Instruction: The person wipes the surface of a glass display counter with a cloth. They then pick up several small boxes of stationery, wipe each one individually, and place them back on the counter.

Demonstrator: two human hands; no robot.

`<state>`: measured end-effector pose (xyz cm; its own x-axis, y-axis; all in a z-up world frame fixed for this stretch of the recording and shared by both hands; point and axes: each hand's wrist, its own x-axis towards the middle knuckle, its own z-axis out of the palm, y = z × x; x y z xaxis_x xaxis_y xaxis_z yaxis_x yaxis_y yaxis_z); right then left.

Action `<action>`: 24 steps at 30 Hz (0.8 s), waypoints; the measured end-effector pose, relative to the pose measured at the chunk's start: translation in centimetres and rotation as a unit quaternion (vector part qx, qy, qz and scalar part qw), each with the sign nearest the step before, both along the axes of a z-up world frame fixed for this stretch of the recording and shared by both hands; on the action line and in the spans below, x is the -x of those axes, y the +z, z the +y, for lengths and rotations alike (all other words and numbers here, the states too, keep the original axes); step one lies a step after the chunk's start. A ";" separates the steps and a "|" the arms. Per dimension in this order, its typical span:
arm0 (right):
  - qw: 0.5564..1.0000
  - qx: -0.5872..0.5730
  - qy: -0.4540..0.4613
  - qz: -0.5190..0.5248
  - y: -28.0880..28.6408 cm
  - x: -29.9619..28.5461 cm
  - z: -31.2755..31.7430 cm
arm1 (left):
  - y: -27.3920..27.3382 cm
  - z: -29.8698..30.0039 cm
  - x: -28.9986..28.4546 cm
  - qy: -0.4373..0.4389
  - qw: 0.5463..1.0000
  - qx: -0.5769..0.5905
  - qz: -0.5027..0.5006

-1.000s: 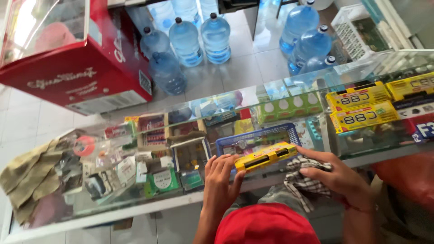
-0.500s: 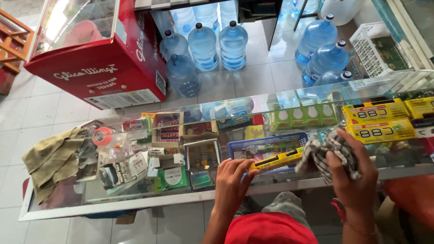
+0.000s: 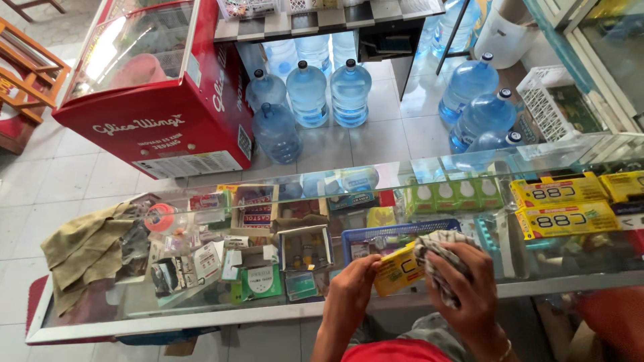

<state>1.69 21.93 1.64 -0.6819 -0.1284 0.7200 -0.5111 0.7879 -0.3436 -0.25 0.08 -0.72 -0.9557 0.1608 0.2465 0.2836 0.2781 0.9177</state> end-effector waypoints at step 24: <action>0.981 0.000 0.127 -0.147 1.3 0.9 -5.4 | 0.9 -0.9 0.3 -0.014 0.977 0.198 0.072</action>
<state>0.80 16.50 2.95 -0.8062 -0.3209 0.4971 -0.5696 0.6481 -0.5055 -0.50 -0.87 0.13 -0.9099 0.2956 0.2910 0.4136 0.5941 0.6899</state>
